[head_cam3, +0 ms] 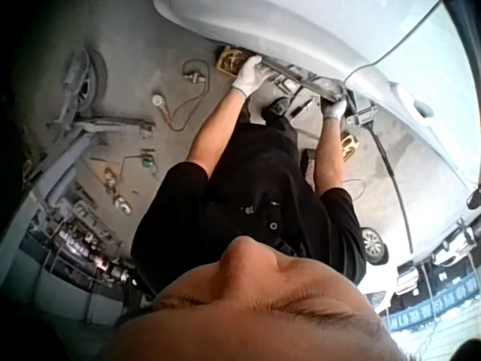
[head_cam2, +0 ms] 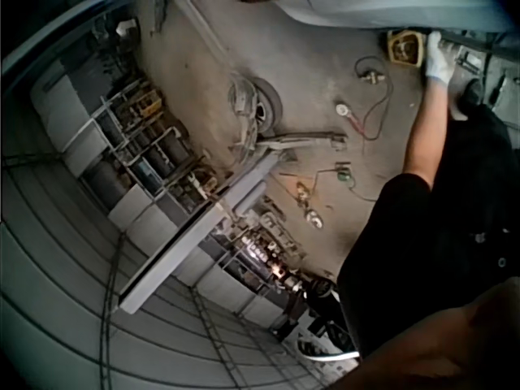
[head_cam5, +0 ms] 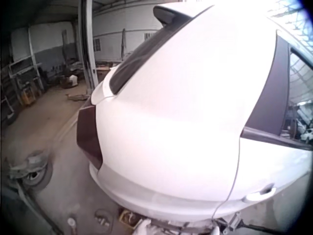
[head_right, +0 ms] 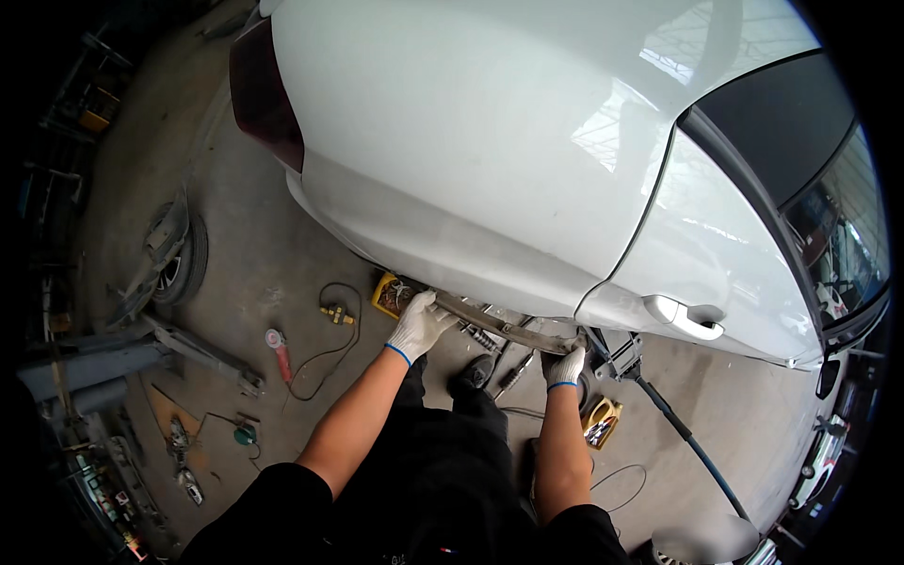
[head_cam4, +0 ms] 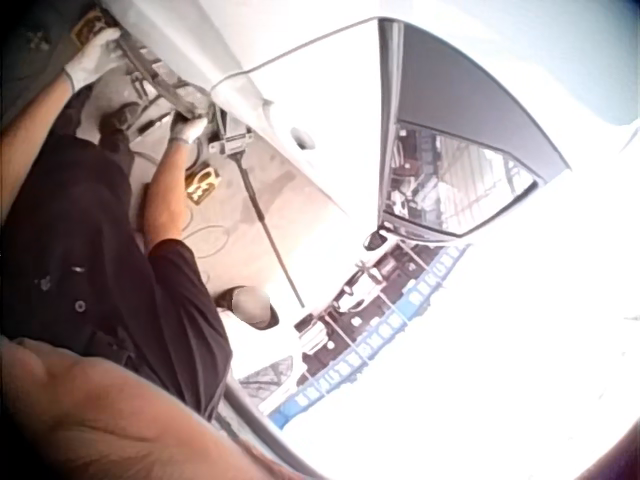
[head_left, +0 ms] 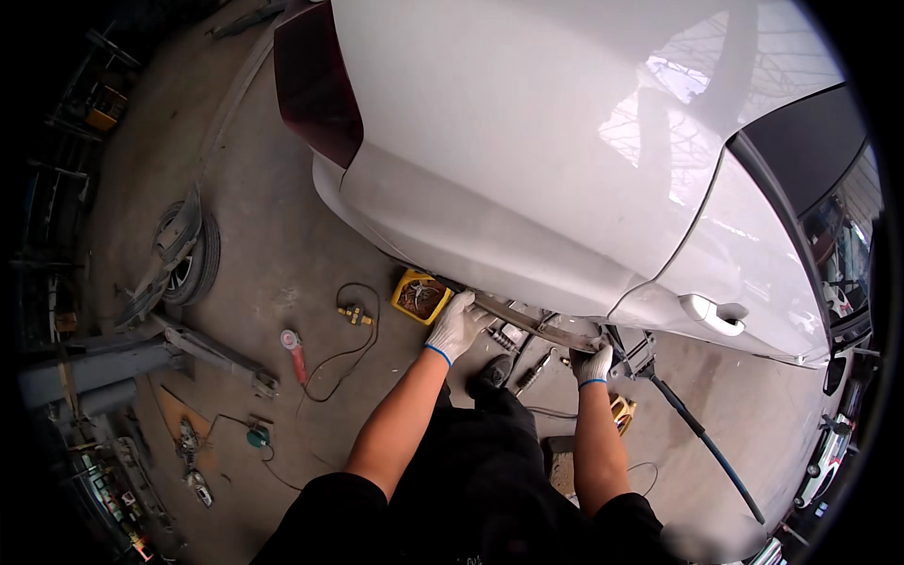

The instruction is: The person uses a pneumatic dent puller and a hammer to repair a dent on the rear wheel arch of a white car. They repeatedly attach the puller to the damaged area, pull to straighten the metal, and then hammer the surface to smooth it out.

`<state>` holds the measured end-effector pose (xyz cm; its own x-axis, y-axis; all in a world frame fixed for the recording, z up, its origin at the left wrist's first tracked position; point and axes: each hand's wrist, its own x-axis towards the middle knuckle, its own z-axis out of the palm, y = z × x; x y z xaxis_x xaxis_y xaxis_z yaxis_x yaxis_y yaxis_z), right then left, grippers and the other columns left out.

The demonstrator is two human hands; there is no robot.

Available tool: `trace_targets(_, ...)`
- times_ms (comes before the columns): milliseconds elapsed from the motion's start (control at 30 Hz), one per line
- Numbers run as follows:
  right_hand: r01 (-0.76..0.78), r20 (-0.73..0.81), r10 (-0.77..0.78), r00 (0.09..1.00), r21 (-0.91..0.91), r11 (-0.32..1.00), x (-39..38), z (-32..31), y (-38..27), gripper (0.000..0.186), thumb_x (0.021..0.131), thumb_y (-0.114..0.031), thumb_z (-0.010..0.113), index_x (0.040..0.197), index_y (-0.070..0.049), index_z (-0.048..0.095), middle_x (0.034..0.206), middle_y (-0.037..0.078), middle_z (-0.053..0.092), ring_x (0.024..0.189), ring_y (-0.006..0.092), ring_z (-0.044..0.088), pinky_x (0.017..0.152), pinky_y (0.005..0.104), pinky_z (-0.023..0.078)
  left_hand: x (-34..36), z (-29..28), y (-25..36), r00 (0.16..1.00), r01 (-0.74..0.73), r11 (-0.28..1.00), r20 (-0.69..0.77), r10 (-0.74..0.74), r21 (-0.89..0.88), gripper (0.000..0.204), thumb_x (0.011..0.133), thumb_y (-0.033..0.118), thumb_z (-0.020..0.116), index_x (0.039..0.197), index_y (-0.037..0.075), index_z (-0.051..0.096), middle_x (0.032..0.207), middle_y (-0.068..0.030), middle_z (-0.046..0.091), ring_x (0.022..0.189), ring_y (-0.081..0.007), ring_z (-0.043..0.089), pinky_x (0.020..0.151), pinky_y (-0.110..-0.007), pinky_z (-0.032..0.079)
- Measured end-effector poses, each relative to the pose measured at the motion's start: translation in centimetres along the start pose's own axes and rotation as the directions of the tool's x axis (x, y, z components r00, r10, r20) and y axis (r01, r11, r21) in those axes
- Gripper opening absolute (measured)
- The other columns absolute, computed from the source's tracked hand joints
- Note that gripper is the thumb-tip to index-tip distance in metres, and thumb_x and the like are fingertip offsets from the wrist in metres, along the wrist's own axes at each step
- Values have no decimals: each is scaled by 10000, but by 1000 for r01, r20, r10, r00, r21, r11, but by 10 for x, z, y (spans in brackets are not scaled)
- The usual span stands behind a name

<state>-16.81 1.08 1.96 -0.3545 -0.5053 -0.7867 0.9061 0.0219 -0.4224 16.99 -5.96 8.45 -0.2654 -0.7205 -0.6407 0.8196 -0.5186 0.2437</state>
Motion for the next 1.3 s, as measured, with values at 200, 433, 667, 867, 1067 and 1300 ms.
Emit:
trace_targets(200,1,-15,-1,1000,11,1000,15,-11,-1,258,871,-193,446,1063,-102,591,1003,99,611,926,299,604,900,550,531,5,4,0,999,2,1000,-40,-2,-20,203,942,197,577,1106,78,581,1134,-97,632,1113,-289,600,997,-501,503)
trace_targets(433,-5,-135,18,991,96,995,3,7,0,57,763,-80,472,772,-119,513,790,81,577,740,282,567,830,510,557,-1,10,0,996,-33,999,-78,35,29,199,957,183,556,1100,46,573,1133,-112,623,1095,-291,603,1000,-516,516)
trace_targets(667,-2,-69,3,998,21,1000,16,20,-5,37,787,-97,476,771,-121,498,769,67,563,739,266,576,801,471,563,-7,26,-7,995,-49,997,-81,54,57,257,987,191,547,1193,38,559,1178,-116,600,1125,-301,590,1018,-502,509)
trace_targets(867,14,-179,-7,984,38,999,27,21,0,112,875,-179,430,825,-121,510,811,91,567,778,276,590,810,496,570,2,12,-2,993,-81,993,-81,88,83,342,1009,252,592,1277,46,533,1227,-91,577,1130,-289,596,1010,-501,512)
trace_targets(1067,-34,-249,71,966,152,988,8,-11,21,308,961,-252,388,1162,-155,600,1036,99,627,909,289,634,861,535,578,4,9,-8,981,-152,974,-94,169,167,360,1007,288,626,1293,88,535,1227,-71,587,1113,-278,617,965,-500,531)
trace_targets(1300,-102,-172,94,981,-38,994,-17,-10,4,270,1008,-262,454,1127,-78,611,1044,109,655,930,287,655,793,483,591,2,11,-15,980,-173,984,-91,176,47,362,1011,372,606,1261,113,560,1126,-66,633,1034,-242,660,884,-438,567)
